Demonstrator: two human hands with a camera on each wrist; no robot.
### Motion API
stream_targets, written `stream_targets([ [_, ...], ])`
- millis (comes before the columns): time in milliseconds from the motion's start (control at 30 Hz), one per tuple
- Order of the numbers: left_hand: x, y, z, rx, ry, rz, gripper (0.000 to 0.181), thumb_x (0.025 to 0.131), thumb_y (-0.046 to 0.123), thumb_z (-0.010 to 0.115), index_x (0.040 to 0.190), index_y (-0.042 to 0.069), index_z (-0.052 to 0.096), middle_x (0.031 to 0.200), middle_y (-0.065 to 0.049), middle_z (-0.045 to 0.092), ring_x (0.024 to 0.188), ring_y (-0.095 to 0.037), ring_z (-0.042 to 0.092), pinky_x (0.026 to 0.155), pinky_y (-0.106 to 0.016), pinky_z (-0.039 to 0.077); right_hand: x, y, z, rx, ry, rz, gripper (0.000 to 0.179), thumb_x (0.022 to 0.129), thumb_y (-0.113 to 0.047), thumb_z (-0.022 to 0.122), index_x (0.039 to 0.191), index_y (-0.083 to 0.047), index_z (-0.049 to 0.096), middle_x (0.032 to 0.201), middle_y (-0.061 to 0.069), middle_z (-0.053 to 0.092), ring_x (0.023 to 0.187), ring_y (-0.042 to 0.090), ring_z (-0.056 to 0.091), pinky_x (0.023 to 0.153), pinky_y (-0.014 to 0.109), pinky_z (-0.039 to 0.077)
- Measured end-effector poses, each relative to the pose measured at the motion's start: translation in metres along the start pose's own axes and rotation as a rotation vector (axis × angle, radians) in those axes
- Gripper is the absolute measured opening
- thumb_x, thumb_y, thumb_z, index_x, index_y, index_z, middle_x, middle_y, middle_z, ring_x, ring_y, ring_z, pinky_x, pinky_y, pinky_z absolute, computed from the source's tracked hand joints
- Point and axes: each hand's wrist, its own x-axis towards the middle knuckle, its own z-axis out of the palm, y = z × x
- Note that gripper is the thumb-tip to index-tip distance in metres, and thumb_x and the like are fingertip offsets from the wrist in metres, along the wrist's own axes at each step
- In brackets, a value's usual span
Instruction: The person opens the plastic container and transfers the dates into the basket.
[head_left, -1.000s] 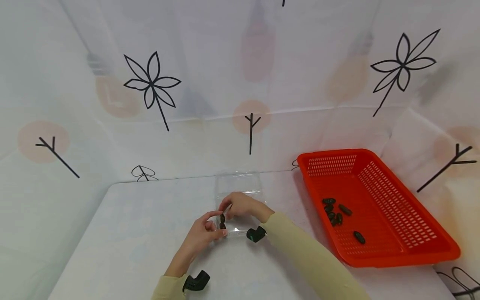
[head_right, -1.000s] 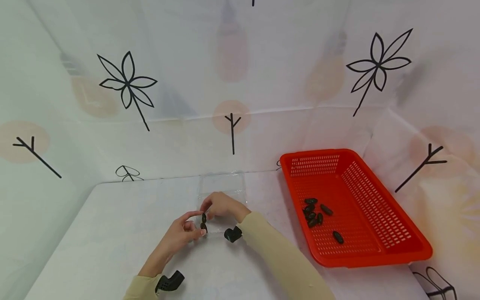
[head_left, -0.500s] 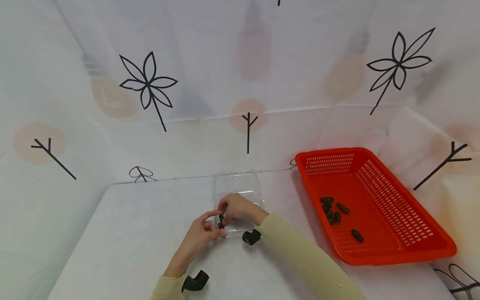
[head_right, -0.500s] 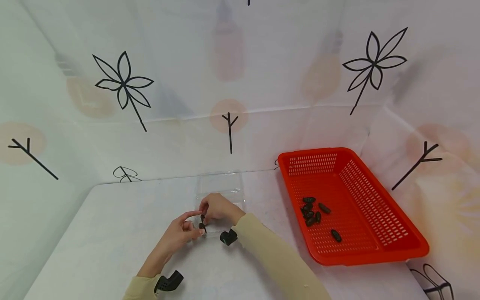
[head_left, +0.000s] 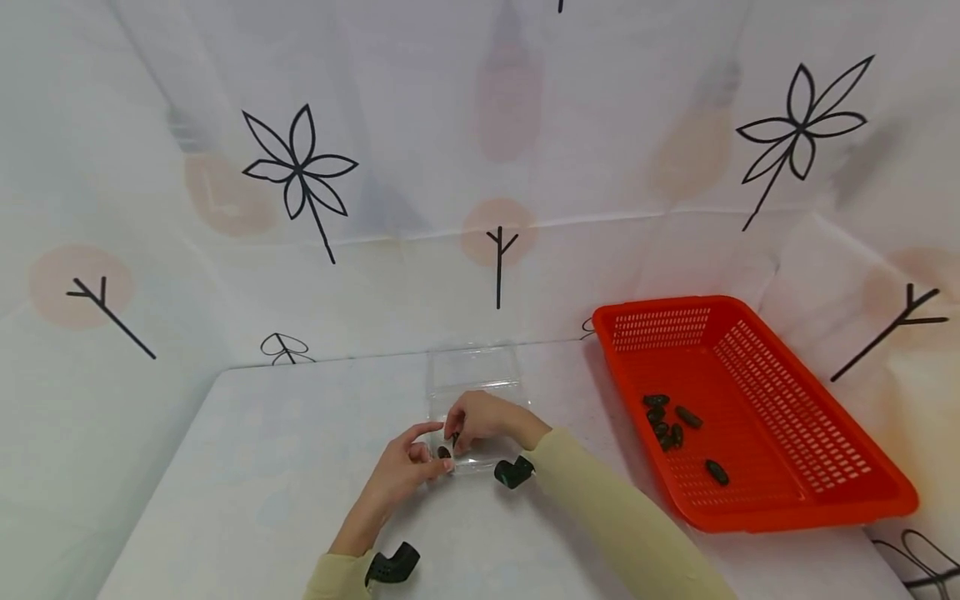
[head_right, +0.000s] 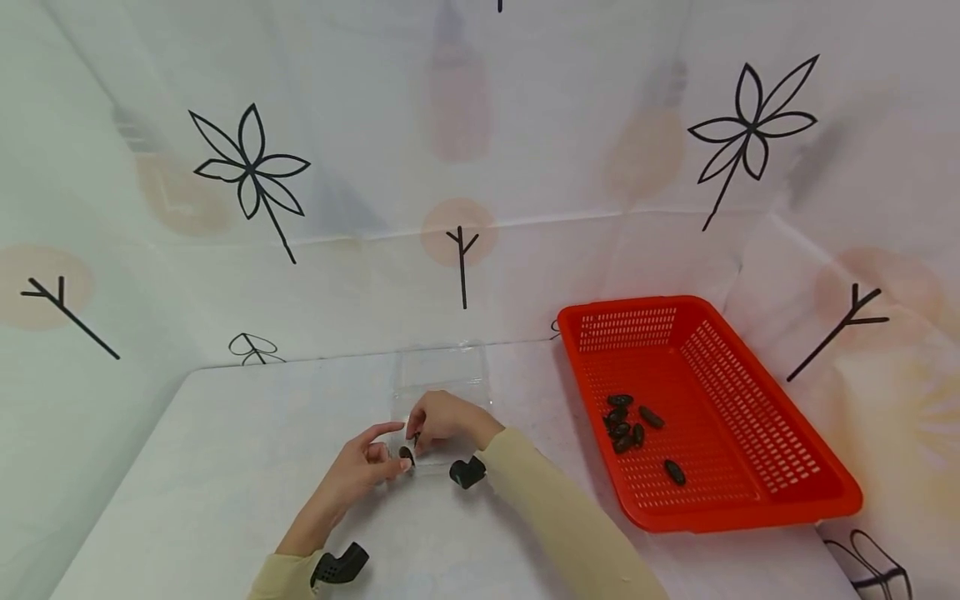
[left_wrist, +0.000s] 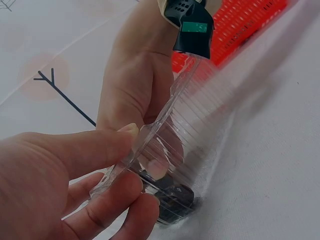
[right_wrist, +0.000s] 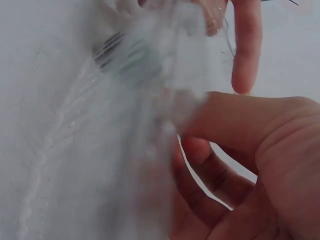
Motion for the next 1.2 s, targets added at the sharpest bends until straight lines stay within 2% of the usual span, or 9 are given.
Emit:
stream_targets([
  [300,0.003,-0.002,-0.002,0.006,-0.004,0.013,0.062,0.083,0.018,0.082,0.139,0.012,0.055,0.064,0.001,0.053,0.057,-0.014,0.044,0.051,-0.025,0.032,-0.010,0.004,-0.010,0.097,0.038,-0.039,0.022,0.071,-0.002,0.083,0.090,-0.012,0.076,0.077,-0.004,0.065,0.064,0.010,0.056,0.060,0.024,0.047],
  [500,0.004,-0.003,-0.002,0.014,0.006,0.002,0.063,0.083,0.018,0.082,0.139,0.012,0.055,0.064,0.001,0.052,0.058,-0.015,0.044,0.052,-0.027,0.032,-0.020,0.004,-0.019,0.161,0.046,-0.045,0.023,0.076,-0.003,0.080,0.099,-0.006,0.076,0.084,-0.003,0.069,0.072,0.013,0.061,0.065,0.027,0.050],
  [833,0.004,-0.005,0.000,0.017,0.010,0.007,0.061,0.083,0.017,0.082,0.138,0.012,0.056,0.064,0.001,0.052,0.059,-0.016,0.046,0.054,-0.027,0.033,-0.037,0.011,-0.032,0.294,0.106,-0.025,0.029,0.083,-0.003,0.077,0.112,-0.002,0.073,0.094,0.002,0.071,0.082,0.015,0.066,0.072,0.031,0.054],
  [1000,0.005,-0.004,0.002,0.015,0.010,0.016,0.062,0.083,0.016,0.082,0.138,0.010,0.056,0.064,0.001,0.052,0.059,-0.016,0.046,0.054,-0.027,0.034,-0.048,0.011,-0.040,0.315,0.161,-0.025,0.033,0.085,-0.004,0.075,0.118,-0.001,0.070,0.103,0.005,0.069,0.087,0.018,0.066,0.075,0.033,0.056],
  [1200,0.004,-0.005,0.002,0.019,0.018,0.014,0.062,0.082,0.015,0.082,0.138,0.011,0.056,0.064,0.001,0.051,0.059,-0.015,0.047,0.054,-0.027,0.033,-0.058,0.009,-0.047,0.319,0.223,-0.015,0.028,0.086,-0.007,0.075,0.113,-0.002,0.070,0.101,0.004,0.067,0.090,0.020,0.064,0.078,0.033,0.056],
])
